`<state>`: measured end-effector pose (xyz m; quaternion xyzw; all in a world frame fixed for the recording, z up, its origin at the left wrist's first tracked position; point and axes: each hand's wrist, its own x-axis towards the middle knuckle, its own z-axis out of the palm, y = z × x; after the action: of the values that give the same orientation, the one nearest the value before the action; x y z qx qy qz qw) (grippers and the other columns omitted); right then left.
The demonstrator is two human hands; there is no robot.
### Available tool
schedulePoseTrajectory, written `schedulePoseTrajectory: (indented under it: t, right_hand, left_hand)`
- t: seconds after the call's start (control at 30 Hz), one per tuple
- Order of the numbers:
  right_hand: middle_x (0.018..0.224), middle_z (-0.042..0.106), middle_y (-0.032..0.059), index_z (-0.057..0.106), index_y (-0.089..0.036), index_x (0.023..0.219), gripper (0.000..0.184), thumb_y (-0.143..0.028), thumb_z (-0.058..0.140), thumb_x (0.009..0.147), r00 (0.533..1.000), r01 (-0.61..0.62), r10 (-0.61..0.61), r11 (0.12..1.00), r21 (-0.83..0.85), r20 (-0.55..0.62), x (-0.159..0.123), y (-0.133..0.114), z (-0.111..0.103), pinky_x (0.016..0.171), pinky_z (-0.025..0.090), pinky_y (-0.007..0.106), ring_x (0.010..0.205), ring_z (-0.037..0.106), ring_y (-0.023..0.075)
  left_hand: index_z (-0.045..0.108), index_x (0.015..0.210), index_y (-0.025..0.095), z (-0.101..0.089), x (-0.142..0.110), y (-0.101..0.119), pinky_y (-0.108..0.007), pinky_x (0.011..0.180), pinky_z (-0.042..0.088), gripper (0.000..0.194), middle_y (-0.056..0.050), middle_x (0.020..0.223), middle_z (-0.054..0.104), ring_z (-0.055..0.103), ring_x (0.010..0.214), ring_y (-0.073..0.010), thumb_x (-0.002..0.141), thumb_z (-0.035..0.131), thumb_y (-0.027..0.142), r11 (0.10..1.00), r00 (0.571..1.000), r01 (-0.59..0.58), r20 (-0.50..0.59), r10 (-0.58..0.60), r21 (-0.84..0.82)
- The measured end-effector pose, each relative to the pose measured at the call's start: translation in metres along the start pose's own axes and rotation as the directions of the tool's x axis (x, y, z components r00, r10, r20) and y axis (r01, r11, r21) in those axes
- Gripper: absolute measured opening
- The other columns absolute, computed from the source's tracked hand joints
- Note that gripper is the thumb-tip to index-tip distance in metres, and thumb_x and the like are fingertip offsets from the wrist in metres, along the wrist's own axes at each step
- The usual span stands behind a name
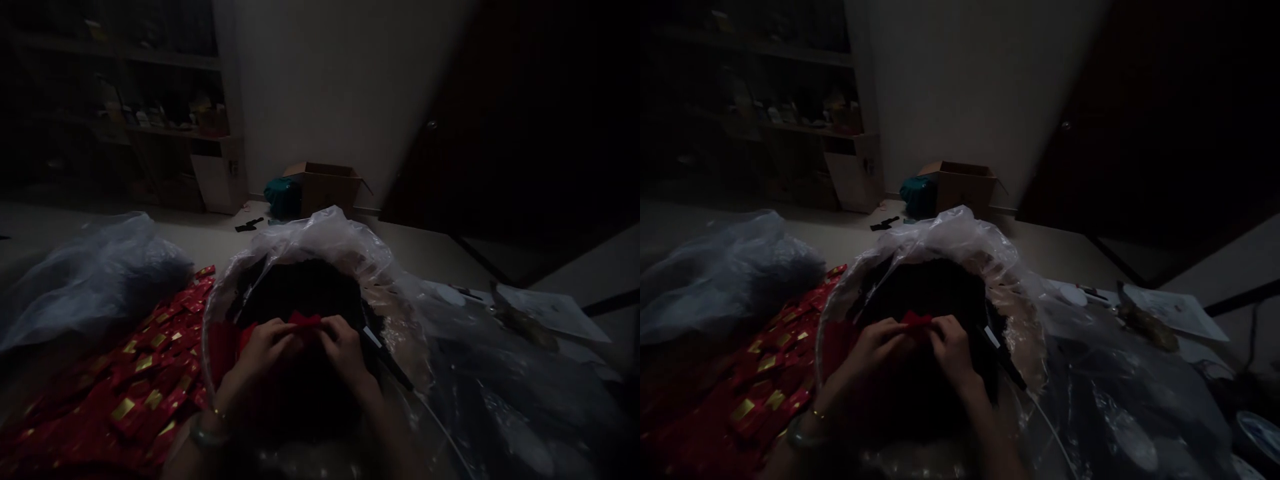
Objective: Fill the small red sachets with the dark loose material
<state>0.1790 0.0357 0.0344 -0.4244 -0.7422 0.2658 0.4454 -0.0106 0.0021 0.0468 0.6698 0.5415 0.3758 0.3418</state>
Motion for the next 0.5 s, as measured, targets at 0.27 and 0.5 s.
schedulePoseTrajectory:
  t: [0.27,0.5]
  right_hand:
    - [0.085,0.071,0.0027,0.065,-0.020,0.090,0.015,-0.024,0.052,0.083,0.979,-0.149,0.132,0.984,0.101,0.157,0.010,-0.001,-0.033,0.068,0.047,0.027,0.077,0.065,0.0192]
    - [0.086,0.071,0.0022,0.065,-0.021,0.088,0.019,-0.011,0.049,0.085,0.920,0.123,-0.063,0.984,-0.131,0.388,0.007,-0.022,-0.023,0.072,0.041,0.028,0.072,0.060,0.0157]
  left_hand:
    - [0.070,0.072,0.019,-0.036,0.009,-0.029,-0.040,0.086,0.044,0.030,-0.010,0.089,0.068,0.058,0.092,-0.0263,0.074,0.055,0.045,0.954,0.901,0.179,-0.430,-0.061,0.239]
    - [0.065,0.103,0.018,0.000,0.004,-0.002,-0.033,0.085,0.047,0.041,-0.005,0.098,0.069,0.060,0.091,-0.0209,0.080,0.049,0.049,0.966,0.981,0.150,0.154,-0.118,-0.213]
